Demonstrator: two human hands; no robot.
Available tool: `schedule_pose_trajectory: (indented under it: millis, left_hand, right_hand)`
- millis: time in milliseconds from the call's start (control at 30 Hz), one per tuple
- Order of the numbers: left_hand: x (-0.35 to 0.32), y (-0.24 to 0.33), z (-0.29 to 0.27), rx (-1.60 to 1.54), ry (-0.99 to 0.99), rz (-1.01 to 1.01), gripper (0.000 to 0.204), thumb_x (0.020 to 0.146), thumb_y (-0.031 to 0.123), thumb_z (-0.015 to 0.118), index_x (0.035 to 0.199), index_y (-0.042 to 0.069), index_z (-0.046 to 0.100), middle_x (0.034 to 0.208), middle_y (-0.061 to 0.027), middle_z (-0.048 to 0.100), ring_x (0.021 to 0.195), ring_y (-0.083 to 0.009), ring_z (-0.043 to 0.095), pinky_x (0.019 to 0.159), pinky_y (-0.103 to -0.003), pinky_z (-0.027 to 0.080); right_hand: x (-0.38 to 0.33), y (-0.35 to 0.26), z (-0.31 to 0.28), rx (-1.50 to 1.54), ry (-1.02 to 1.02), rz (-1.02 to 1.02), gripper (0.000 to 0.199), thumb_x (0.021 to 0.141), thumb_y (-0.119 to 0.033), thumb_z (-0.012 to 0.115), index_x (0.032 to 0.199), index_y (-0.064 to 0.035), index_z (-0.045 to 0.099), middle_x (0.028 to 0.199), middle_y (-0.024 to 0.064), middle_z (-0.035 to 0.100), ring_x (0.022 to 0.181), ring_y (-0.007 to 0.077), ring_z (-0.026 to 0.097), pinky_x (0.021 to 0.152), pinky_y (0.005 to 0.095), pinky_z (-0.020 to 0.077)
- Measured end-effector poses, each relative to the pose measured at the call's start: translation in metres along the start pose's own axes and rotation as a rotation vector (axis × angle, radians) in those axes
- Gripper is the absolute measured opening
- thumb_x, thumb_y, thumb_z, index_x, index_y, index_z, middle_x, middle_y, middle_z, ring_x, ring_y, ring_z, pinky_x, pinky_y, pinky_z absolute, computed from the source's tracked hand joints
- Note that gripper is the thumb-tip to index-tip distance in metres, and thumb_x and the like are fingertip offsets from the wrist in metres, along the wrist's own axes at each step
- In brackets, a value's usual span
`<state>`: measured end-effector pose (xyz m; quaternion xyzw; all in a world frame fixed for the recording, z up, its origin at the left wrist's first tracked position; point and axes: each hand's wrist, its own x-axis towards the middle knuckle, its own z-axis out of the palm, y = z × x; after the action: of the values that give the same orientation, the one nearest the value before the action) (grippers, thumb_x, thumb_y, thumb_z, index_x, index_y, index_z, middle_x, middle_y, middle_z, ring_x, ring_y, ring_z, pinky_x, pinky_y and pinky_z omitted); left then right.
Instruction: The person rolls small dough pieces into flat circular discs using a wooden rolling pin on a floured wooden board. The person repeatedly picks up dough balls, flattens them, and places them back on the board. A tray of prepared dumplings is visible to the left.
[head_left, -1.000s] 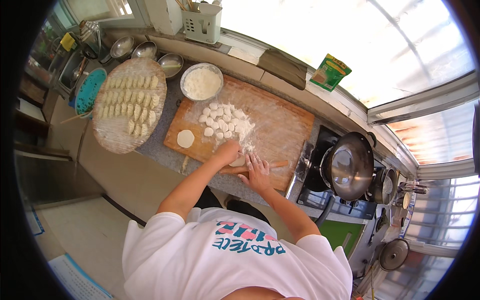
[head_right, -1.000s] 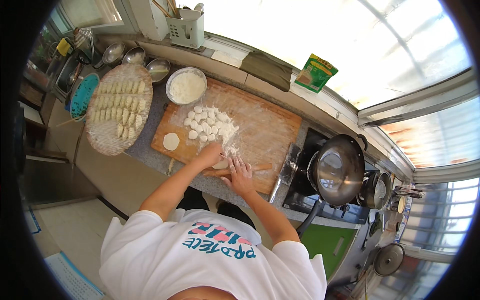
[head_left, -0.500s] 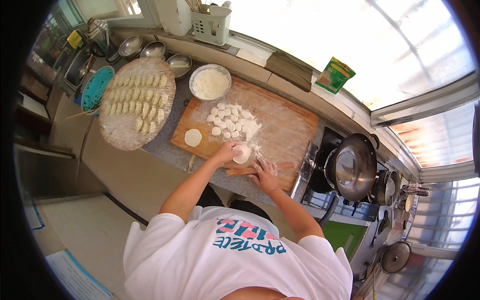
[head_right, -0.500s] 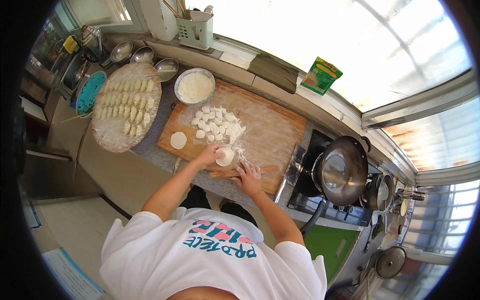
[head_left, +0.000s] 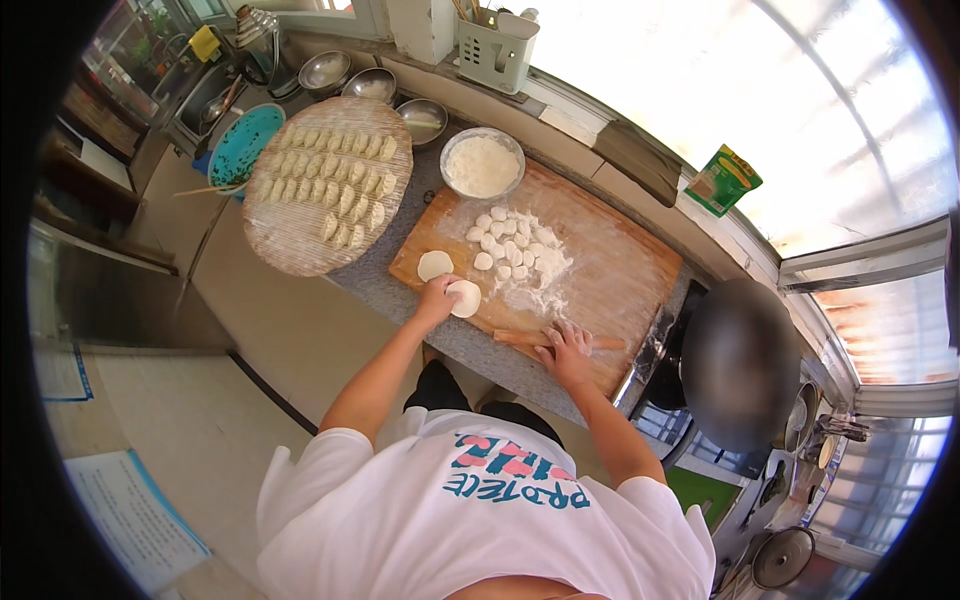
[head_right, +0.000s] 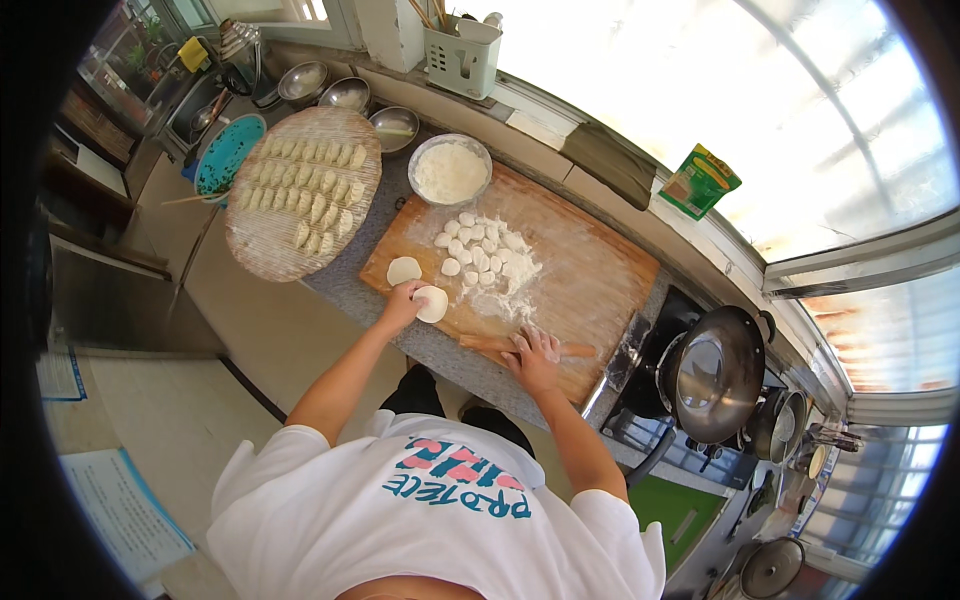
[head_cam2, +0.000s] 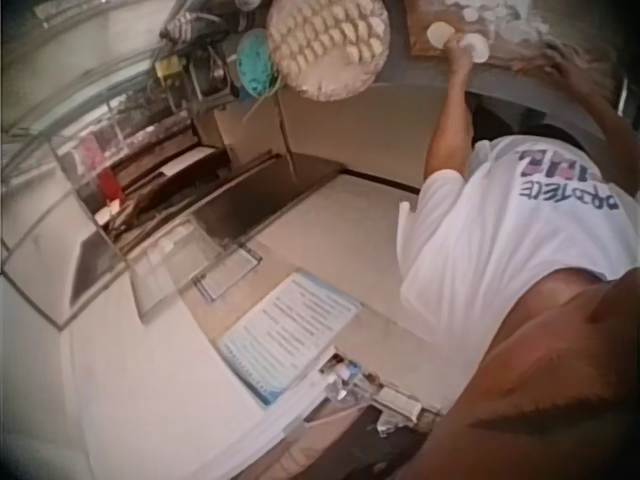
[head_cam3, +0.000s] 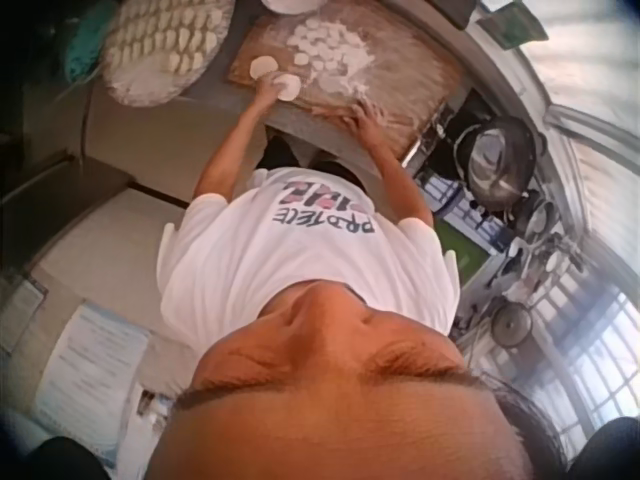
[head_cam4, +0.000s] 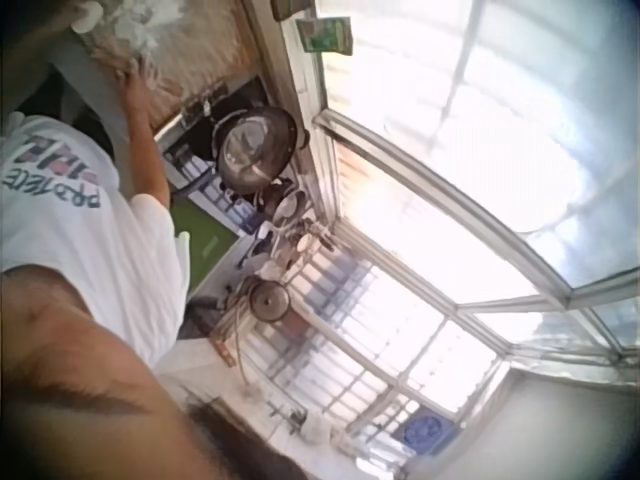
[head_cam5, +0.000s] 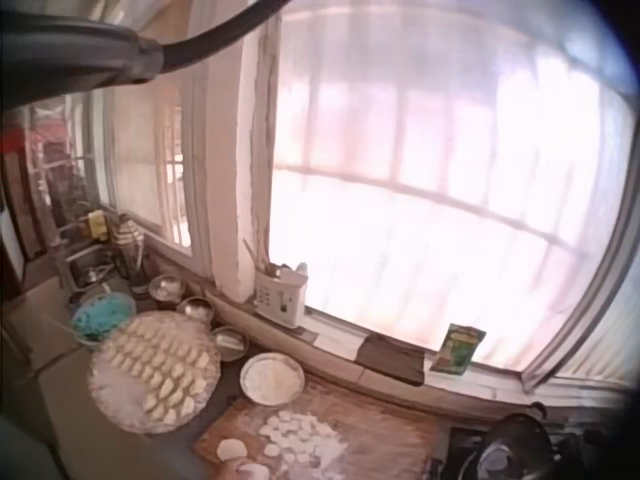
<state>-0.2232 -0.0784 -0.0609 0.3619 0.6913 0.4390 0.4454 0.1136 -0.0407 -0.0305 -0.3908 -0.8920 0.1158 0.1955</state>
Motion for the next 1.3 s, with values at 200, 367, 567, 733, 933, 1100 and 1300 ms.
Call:
schedule_pose_trajectory:
  millis: [200, 367, 567, 733, 933, 1100, 1300]
  left_hand:
    - [0.018, -0.008, -0.025, -0.025, 0.055, 0.032, 0.036, 0.084, -0.009, 0.069, 0.119, -0.003, 0.066, 0.11, -0.0122, 0.073, 0.103, -0.0196, 0.07, 0.09, -0.032, 0.055]
    - [0.031, -0.005, -0.035, 0.027, 0.111, 0.039, 0.035, 0.085, -0.008, 0.069, 0.119, -0.003, 0.066, 0.111, -0.0125, 0.072, 0.104, -0.0201, 0.069, 0.089, -0.033, 0.055]
    - [0.031, 0.01, -0.041, 0.243, 0.193, 0.12, 0.035, 0.085, -0.006, 0.068, 0.12, -0.001, 0.066, 0.115, -0.015, 0.071, 0.109, -0.0272, 0.068, 0.093, -0.036, 0.053]
    - [0.001, 0.052, -0.015, 0.675, 0.401, 0.407, 0.03, 0.082, 0.001, 0.07, 0.111, 0.003, 0.07, 0.109, -0.0124, 0.067, 0.108, -0.0344, 0.061, 0.096, -0.043, 0.049]
    - [0.007, 0.057, 0.028, 0.68, 0.239, 0.501, 0.02, 0.084, 0.008, 0.07, 0.103, 0.004, 0.073, 0.105, -0.0094, 0.064, 0.105, -0.0314, 0.059, 0.092, -0.042, 0.049]
    - [0.027, 0.06, 0.064, 0.7, 0.222, 0.459, 0.017, 0.084, 0.018, 0.075, 0.097, 0.007, 0.075, 0.102, -0.0078, 0.063, 0.105, -0.0296, 0.058, 0.091, -0.042, 0.049]
    - [0.023, 0.073, 0.076, 0.789, 0.092, 0.309, 0.017, 0.083, 0.025, 0.077, 0.09, 0.01, 0.076, 0.102, -0.0069, 0.062, 0.105, -0.0285, 0.057, 0.091, -0.042, 0.048]
  right_hand:
    - [0.002, -0.004, -0.003, -0.019, -0.007, -0.001, 0.047, 0.079, -0.034, 0.08, 0.121, -0.0148, 0.068, 0.134, 0.01, 0.059, 0.121, 0.0331, 0.055, 0.104, 0.0498, 0.0391]
    - [0.002, -0.006, -0.004, -0.046, -0.007, 0.004, 0.049, 0.079, -0.034, 0.08, 0.121, -0.0144, 0.068, 0.134, 0.0097, 0.059, 0.12, 0.0327, 0.056, 0.103, 0.0489, 0.0393]
    - [0.002, -0.01, -0.003, -0.033, 0.004, 0.01, 0.049, 0.078, -0.035, 0.08, 0.122, -0.0147, 0.067, 0.134, 0.0095, 0.059, 0.12, 0.0326, 0.056, 0.103, 0.0492, 0.0394]
    - [-0.003, -0.006, -0.001, -0.048, 0.0, 0.05, 0.049, 0.079, -0.038, 0.08, 0.12, -0.0152, 0.067, 0.134, 0.0091, 0.059, 0.123, 0.0316, 0.055, 0.104, 0.0498, 0.0393]
    - [0.001, -0.009, -0.002, -0.033, -0.008, 0.053, 0.048, 0.078, -0.038, 0.08, 0.12, -0.0169, 0.069, 0.135, 0.0085, 0.059, 0.124, 0.0313, 0.055, 0.103, 0.0506, 0.0393]
    - [0.001, -0.006, 0.0, -0.031, -0.019, 0.043, 0.044, 0.078, -0.038, 0.08, 0.117, -0.0207, 0.071, 0.133, 0.0076, 0.059, 0.124, 0.0307, 0.055, 0.102, 0.0509, 0.0403]
    - [-0.002, 0.0, 0.001, -0.017, 0.012, 0.039, 0.039, 0.077, -0.037, 0.08, 0.111, -0.0205, 0.07, 0.131, 0.0068, 0.06, 0.121, 0.0316, 0.055, 0.1, 0.0511, 0.0419]
